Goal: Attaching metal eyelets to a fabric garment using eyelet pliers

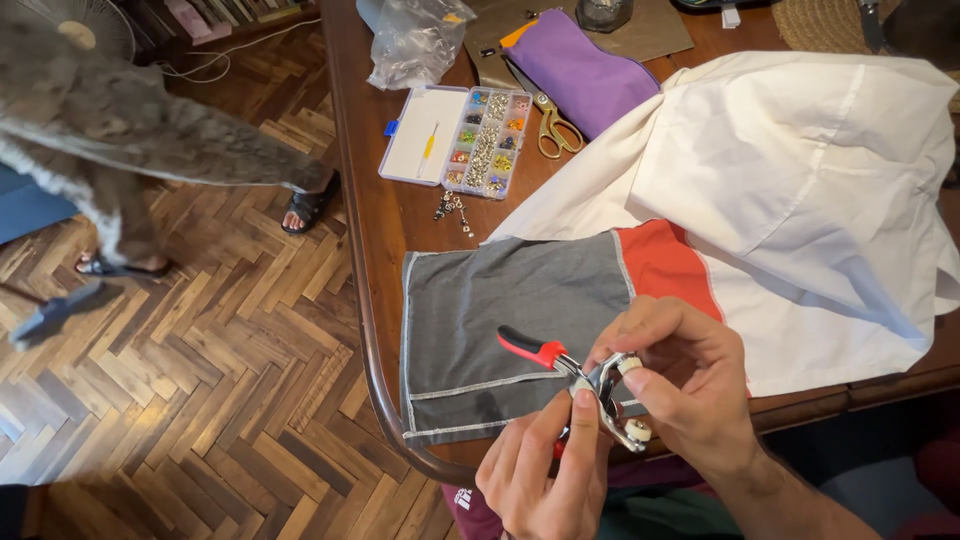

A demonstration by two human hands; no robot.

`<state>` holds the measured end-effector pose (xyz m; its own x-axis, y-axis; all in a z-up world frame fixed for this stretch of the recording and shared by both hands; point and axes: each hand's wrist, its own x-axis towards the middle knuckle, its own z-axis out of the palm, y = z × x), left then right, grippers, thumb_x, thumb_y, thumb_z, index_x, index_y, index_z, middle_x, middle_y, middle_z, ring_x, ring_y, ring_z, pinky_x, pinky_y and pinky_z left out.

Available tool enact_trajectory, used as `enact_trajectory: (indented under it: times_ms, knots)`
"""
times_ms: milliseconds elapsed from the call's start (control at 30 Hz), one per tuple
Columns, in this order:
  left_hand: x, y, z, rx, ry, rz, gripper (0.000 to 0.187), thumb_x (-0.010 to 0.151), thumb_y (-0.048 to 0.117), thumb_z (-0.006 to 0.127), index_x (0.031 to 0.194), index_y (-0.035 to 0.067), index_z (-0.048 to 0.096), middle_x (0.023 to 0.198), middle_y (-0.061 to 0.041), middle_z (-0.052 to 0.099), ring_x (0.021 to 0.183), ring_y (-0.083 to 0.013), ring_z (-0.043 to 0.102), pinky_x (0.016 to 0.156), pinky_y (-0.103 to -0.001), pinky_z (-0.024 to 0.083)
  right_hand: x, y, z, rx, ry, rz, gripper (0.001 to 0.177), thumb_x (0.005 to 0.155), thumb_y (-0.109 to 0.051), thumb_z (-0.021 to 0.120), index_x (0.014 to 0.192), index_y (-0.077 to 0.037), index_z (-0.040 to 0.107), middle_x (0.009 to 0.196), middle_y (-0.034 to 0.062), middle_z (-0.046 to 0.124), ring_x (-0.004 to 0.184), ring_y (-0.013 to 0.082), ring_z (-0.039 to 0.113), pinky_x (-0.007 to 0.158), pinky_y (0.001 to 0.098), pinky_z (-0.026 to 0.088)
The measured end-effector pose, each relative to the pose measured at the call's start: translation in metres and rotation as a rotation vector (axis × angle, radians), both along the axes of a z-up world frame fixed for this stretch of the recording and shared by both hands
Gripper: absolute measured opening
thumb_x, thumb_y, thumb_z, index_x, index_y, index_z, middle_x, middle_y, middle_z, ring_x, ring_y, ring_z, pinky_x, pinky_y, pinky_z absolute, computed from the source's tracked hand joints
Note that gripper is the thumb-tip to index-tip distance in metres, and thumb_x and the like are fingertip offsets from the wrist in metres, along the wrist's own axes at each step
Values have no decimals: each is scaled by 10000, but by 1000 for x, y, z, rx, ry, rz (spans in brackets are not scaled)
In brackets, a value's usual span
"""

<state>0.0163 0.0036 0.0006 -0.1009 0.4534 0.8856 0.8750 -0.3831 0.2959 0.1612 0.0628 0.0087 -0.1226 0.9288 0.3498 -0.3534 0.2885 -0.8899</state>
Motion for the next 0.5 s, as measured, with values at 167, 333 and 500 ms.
enact_trajectory:
  times_ms: [167,333,500]
  knots:
    - [0,1,5,19,41,11,83,1093,167,809,1138,97,814,972,-59,836,615,-138,639,558,-259,511,1,1,-5,-64,43,1,134,947,-7,740,1065,-68,749,911,133,731,875,284,817,804,379,669]
    - [-2,1,0,-3,15,17,68,1094,143,796,1136,96,822,1005,-50,815,616,-150,655,556,-276,530,6,4,-13,-57,0,8,110,978,-50,781,1088,-54,782,962,130,785,920,244,812,856,332,637]
    - [-8,-1,-5,-146,-122,-100,191,1106,211,806,1216,55,797,1074,-78,885,758,-184,804,648,-288,616,13,1,-27,-25,-113,-3,378,1000,-46,851,1357,59,784,1182,203,825,1142,299,869,952,355,779]
